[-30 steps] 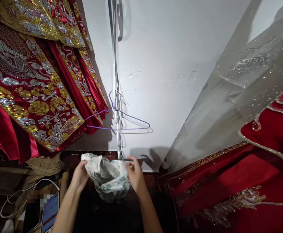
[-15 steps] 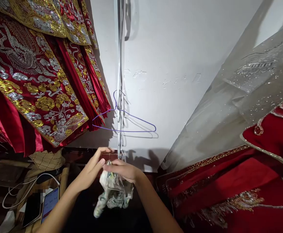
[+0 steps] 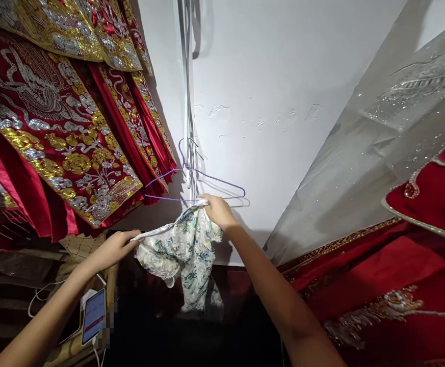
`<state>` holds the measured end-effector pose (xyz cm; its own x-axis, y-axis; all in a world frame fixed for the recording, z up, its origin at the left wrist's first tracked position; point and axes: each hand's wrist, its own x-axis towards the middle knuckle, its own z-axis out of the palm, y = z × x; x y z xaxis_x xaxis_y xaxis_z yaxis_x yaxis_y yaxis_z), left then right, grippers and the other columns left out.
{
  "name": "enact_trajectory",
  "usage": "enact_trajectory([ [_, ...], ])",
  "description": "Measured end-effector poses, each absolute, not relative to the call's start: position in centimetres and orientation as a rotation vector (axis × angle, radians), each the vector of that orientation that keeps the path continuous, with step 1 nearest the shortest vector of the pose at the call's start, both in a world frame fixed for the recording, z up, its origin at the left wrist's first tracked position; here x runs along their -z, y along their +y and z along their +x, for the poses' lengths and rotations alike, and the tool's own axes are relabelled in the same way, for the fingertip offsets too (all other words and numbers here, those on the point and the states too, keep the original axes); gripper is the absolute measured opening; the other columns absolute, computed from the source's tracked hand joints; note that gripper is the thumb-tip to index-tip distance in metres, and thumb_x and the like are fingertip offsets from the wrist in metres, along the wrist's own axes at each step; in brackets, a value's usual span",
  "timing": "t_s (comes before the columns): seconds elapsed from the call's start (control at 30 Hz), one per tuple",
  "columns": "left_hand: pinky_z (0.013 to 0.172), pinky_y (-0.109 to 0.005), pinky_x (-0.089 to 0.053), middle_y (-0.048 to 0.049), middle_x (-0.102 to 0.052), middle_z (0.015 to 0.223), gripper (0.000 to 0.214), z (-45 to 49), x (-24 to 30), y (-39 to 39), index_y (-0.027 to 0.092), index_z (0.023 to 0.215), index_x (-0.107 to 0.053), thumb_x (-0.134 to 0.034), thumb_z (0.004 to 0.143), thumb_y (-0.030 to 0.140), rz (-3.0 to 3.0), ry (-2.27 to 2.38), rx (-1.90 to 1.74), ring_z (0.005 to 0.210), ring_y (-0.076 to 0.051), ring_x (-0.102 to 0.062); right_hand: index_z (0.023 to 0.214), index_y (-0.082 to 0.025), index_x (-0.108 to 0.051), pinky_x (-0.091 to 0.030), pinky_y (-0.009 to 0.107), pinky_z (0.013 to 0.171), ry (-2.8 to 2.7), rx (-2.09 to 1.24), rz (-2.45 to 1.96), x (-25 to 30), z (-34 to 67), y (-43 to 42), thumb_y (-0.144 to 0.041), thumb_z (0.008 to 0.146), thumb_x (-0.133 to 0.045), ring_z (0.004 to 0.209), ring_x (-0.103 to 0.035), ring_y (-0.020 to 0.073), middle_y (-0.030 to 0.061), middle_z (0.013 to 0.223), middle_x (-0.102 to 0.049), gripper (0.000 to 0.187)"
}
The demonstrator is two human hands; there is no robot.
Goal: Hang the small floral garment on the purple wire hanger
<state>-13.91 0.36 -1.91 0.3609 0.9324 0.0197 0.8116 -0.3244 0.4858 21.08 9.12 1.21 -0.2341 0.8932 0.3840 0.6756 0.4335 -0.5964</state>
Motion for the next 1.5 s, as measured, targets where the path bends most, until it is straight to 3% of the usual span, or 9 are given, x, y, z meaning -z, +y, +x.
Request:
enact_trajectory([
  [0.13,0.078,-0.03,-0.045,-0.0092,-0.074,0.09,0.031,-15.2,1.5,2.3,0.021,0.084,-0.072,-0.047,0.091,0.039,2.26,1.692,-0.316,0.086,-0.026,-0.068,0.099,-0.023,-0.075,-0.046,0.026,0.072,-1.956,-0.511,-1.327,0.2,22.1,8.3,-0.011,0.072,-0.053,0.084,-0.066,0.0232,0.0028,0.088,-0.075,0.037],
  [0.27,0.088,-0.037,-0.047,-0.0164,-0.072,0.118,0.038,-15.0,0.4,4.7,0.021,0.113,-0.073,-0.045,0.091,0.035,2.183,1.95,-0.479,0.106,-0.034,-0.067,0.09,-0.024,-0.075,-0.045,0.027,0.069,-1.921,-0.527,-1.32,-1.0,23.6,6.6,-0.012,0.069,-0.056,0.079,-0.064,0.0232,0.0015,0.082,-0.075,0.03],
  [0.47,0.098,-0.039,-0.045,-0.0147,-0.071,0.121,0.05,-11.9,-2.4,8.2,0.016,0.13,-0.065,-0.036,0.096,0.039,2.062,1.791,-0.999,0.117,-0.031,-0.062,0.084,-0.022,-0.075,-0.046,0.028,0.072,-1.887,-0.666,-1.279,-2.0,23.3,5.2,-0.013,0.069,-0.056,0.081,-0.063,0.0229,0.0015,0.082,-0.074,0.025],
  [0.67,0.083,-0.029,-0.049,-0.0079,-0.074,0.105,0.039,-9.9,-5.1,9.5,0.014,0.114,-0.072,-0.048,0.089,0.031,2.015,1.315,-1.225,0.092,-0.022,-0.065,0.12,-0.025,-0.072,-0.048,0.034,0.082,-1.848,-0.75,-1.215,-1.3,24.0,3.9,-0.011,0.068,-0.053,0.088,-0.064,0.0241,0.0056,0.111,-0.073,0.056],
  [0.83,0.07,-0.026,-0.05,-0.0069,-0.075,0.09,0.03,-11.1,-7.1,8.9,0.015,0.101,-0.077,-0.063,0.081,0.032,1.858,1.196,-1.051,0.077,-0.021,-0.064,0.156,-0.02,-0.029,-0.048,0.031,0.07,-1.588,-0.398,-1.321,-1.6,28.5,5.8,-0.016,0.068,-0.058,0.069,-0.059,0.0189,0.0007,0.08,-0.067,0.093],
  [0.93,0.069,-0.027,-0.052,-0.0086,-0.075,0.095,0.03,-11.7,-8.1,8.6,0.016,0.099,-0.077,-0.072,0.074,0.031,1.675,1.118,-0.965,0.08,-0.023,-0.066,0.146,-0.012,-0.047,-0.047,0.032,0.07,-1.617,-0.378,-1.307,-2.5,31.0,7.7,-0.019,0.069,-0.057,0.07,-0.058,0.0194,0.0009,0.074,-0.063,0.077],
  [1.1,0.052,-0.024,-0.049,-0.0097,-0.072,0.075,0.025,-12.4,-8.7,7.8,0.013,0.094,-0.078,-0.077,0.071,0.023,1.401,0.968,-0.719,0.06,-0.018,-0.062,0.087,-0.014,-0.073,-0.045,0.029,0.064,-1.743,-0.675,-1.267,-3.8,33.5,8.4,-0.026,0.072,-0.062,0.073,-0.062,0.0204,0.0065,0.081,-0.07,0.023],
  [1.27,0.048,-0.025,-0.05,-0.0087,-0.072,0.071,0.024,-10.9,-7.4,6.7,0.015,0.092,-0.076,-0.072,0.068,0.015,1.239,0.938,-0.733,0.055,-0.018,-0.063,0.116,-0.017,-0.062,-0.038,0.024,0.052,-1.465,-0.599,-1.215,-3.5,33.9,9.5,-0.026,0.067,-0.067,0.052,-0.048,0.0114,-0.0005,0.072,-0.065,0.051],
  [1.5,0.071,-0.046,-0.061,-0.0103,-0.072,0.068,0.026,-8.9,-5.5,6.2,0.009,0.092,-0.073,-0.06,0.074,0.024,1.04,0.993,-1.104,0.071,-0.03,-0.072,0.134,-0.017,-0.056,-0.044,0.04,0.1,-1.603,-0.534,-1.245,-1.1,31.0,13.7,-0.023,0.073,-0.056,0.111,-0.059,0.0242,0.012,0.127,-0.062,0.061],
])
